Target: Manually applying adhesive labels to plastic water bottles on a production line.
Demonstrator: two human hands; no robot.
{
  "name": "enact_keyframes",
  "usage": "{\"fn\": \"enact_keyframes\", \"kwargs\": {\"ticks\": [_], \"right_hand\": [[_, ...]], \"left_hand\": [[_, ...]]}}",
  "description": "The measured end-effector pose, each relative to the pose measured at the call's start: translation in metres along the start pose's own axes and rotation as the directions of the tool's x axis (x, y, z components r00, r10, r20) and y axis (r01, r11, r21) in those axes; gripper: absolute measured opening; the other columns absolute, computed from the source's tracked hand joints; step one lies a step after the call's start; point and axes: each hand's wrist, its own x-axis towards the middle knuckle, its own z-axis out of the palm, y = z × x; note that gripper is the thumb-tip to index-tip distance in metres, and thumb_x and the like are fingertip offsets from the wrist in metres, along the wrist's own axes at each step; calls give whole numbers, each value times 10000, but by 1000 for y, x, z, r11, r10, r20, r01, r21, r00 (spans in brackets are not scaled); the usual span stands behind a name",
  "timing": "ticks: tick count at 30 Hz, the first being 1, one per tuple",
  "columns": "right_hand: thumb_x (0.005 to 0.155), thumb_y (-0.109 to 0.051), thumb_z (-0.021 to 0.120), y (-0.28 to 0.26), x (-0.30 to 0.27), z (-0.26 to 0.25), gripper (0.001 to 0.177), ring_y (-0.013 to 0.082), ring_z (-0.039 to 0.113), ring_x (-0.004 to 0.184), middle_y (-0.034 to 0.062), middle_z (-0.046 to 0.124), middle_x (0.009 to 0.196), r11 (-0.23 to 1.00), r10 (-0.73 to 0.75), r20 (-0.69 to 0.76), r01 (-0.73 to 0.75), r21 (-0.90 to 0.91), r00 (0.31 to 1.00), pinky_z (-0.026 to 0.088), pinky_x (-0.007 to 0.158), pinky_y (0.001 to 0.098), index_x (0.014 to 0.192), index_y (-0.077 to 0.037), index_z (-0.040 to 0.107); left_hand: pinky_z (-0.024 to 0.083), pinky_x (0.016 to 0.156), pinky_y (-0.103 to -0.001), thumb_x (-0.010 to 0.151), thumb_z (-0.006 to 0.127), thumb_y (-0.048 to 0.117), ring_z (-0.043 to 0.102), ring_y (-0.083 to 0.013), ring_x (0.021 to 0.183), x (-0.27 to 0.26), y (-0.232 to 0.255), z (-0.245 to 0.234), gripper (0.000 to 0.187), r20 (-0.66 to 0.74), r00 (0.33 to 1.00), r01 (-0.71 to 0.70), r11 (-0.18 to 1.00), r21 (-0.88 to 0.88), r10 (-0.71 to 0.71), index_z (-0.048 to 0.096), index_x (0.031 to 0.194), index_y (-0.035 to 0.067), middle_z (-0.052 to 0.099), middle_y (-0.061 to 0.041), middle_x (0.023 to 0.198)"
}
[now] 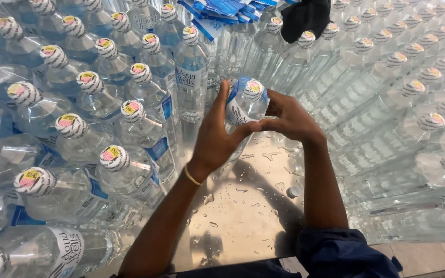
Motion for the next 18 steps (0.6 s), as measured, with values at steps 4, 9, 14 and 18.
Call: {"fn": "enact_keyframes", "kwargs": {"ticks": [4, 9, 14, 18], "right_hand": [[826, -234, 943, -9, 0, 4, 823, 346, 715, 1221, 205, 735, 1331, 999, 6, -2, -6, 35, 1000, 578, 1073, 583, 1533, -5, 590], [836, -199, 935, -6, -1, 4, 766, 355, 718, 1201, 226, 742, 1306, 999, -13, -15, 14, 51, 1000, 578, 1069, 594, 1496, 16, 610], [812, -159, 959, -3, 1, 6, 692, 286, 733, 1131, 176, 767, 1214, 996, -30, -20, 32, 78, 999, 615, 1016, 545, 1415, 11, 667], [806, -177, 962, -8, 1, 7, 696, 295, 736, 1109, 184, 766, 1205, 997, -39, -4, 39, 73, 999, 627, 989, 542, 1406, 16, 665]], "left_hand": [[243, 1348, -644, 1078, 661, 532, 271, -503, 1643, 1, -32, 54, 1054, -365, 884, -323, 946, -24, 292, 37, 1747, 8, 230, -297, 1789], [278, 1353, -597, 1134, 555, 553, 366, -438, 1628, 7, -51, 64, 950, -436, 814, -377, 920, 110, 385, 67, 1755, 24, 318, -233, 1767], [285, 1348, -570, 1097, 554, 603, 412, -434, 1605, 7, -64, 66, 969, -448, 771, -398, 892, 216, 453, 184, 1722, -39, 388, -238, 1727], [312, 1338, -581, 1083, 583, 581, 437, -429, 1584, 7, -83, 64, 958, -442, 764, -425, 882, 204, 470, 218, 1701, -55, 408, -241, 1709]]}}
